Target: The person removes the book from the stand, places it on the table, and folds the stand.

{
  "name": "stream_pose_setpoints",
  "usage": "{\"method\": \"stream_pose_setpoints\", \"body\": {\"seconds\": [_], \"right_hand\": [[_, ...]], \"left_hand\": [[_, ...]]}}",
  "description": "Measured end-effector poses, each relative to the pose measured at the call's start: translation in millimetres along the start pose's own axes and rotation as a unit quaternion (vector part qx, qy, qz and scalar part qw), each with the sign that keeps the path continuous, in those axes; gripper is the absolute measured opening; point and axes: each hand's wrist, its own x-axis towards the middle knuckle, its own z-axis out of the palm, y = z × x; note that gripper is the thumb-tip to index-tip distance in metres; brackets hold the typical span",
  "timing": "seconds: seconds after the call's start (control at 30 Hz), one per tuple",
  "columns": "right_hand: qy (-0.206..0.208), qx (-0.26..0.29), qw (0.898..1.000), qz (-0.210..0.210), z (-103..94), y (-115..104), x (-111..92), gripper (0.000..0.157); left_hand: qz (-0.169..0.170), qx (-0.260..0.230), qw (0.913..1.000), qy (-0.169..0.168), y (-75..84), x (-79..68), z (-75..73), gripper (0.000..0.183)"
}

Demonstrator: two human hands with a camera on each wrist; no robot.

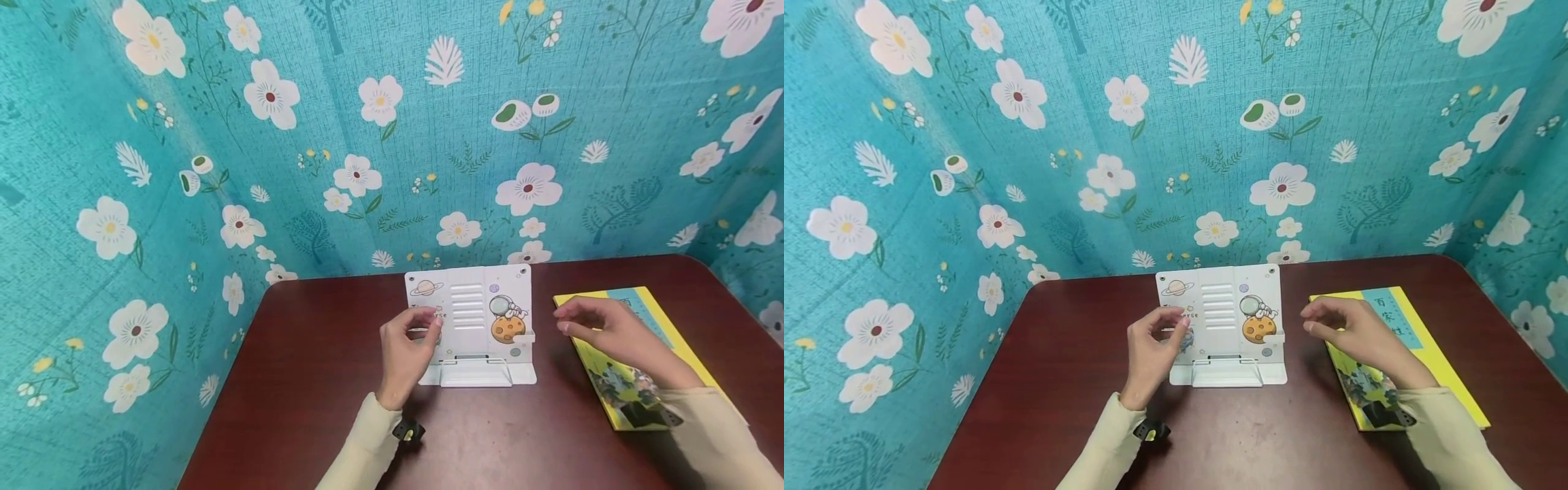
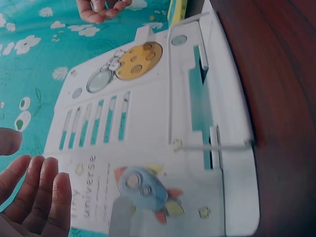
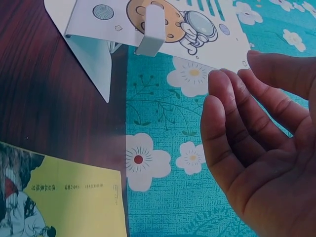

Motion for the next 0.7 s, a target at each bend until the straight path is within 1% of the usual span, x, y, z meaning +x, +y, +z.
{"method": "stream_pose_setpoints", "body": {"seconds": [0.23, 0.47, 0.57, 0.7], "right_hand": [[-0.005, 0.0, 1.0, 0.01, 2.5, -2, 4, 0.018], [-0.003, 0.008, 1.0, -0.003, 4.4, -6, 7, 0.016], [0.002, 0.007, 1.0, 0.002, 5.4, -7, 9, 0.016], [0.005, 0.009, 1.0, 0.003, 6.9, -8, 11, 0.016]], "left_hand": [[-0.011, 0.008, 0.9999, 0.008, -9.6, -0.5, -11.6, 0.017], [-0.024, 0.017, 0.999, 0.033, -21.3, 4.2, -20.1, 0.015], [-0.029, 0.026, 0.9984, 0.04, -25.4, 6.2, -23.8, 0.015], [-0.036, 0.026, 0.9977, 0.051, -31.5, 8.3, -27.4, 0.015]]}}
